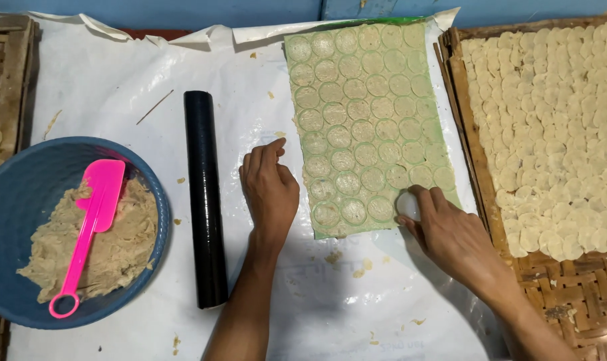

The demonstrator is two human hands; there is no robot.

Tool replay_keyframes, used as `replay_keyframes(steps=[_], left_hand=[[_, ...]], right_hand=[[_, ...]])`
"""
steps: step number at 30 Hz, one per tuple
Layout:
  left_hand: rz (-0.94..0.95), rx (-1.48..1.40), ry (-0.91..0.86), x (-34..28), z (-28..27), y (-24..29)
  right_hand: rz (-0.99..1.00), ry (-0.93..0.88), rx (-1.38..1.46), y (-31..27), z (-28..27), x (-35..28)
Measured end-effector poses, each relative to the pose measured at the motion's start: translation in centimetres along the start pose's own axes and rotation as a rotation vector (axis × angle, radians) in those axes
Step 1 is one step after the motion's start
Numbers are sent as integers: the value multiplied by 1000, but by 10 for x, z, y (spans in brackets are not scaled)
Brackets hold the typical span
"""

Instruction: Cutting small circles out of a sheet of dough and placing them on a drying tray.

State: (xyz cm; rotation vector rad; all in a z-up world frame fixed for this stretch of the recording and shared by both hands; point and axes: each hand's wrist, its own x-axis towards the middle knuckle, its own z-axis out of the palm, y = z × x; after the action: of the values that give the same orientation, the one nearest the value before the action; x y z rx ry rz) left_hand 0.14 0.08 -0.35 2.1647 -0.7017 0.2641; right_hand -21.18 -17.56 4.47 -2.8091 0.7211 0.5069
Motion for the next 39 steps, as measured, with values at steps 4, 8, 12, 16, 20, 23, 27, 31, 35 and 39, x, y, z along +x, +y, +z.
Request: replay_keyframes(steps=[4,8,12,16,20,23,27,31,35,39], left_hand=[[-3,3,-2,0,0,-1],[0,0,-4,1,1,1],[11,1,3,1,0,1],[5,-1,-5,0,-2,2],[5,-15,0,0,1,2],[0,-9,5,-1,0,-1],[41,21,-14,0,-3,1],[44,26,-18,1,-1,0],[43,33,-22,0,-1,0],[35,21,-32,0,-1,0]], right_hand=[[16,-44,-49,-2,6,7],[22,31,-150,-2,22,11],[68,97,-194,-13,24,8],[-9,-29,-155,-7,13,12],[48,57,-165,-4,27,12],[111,-23,9,-7,7,9],[142,119,105,25,-2,-6],[98,131,75,28,0,-10],[44,104,-48,28,8,-6],[90,78,-74,23,9,2]])
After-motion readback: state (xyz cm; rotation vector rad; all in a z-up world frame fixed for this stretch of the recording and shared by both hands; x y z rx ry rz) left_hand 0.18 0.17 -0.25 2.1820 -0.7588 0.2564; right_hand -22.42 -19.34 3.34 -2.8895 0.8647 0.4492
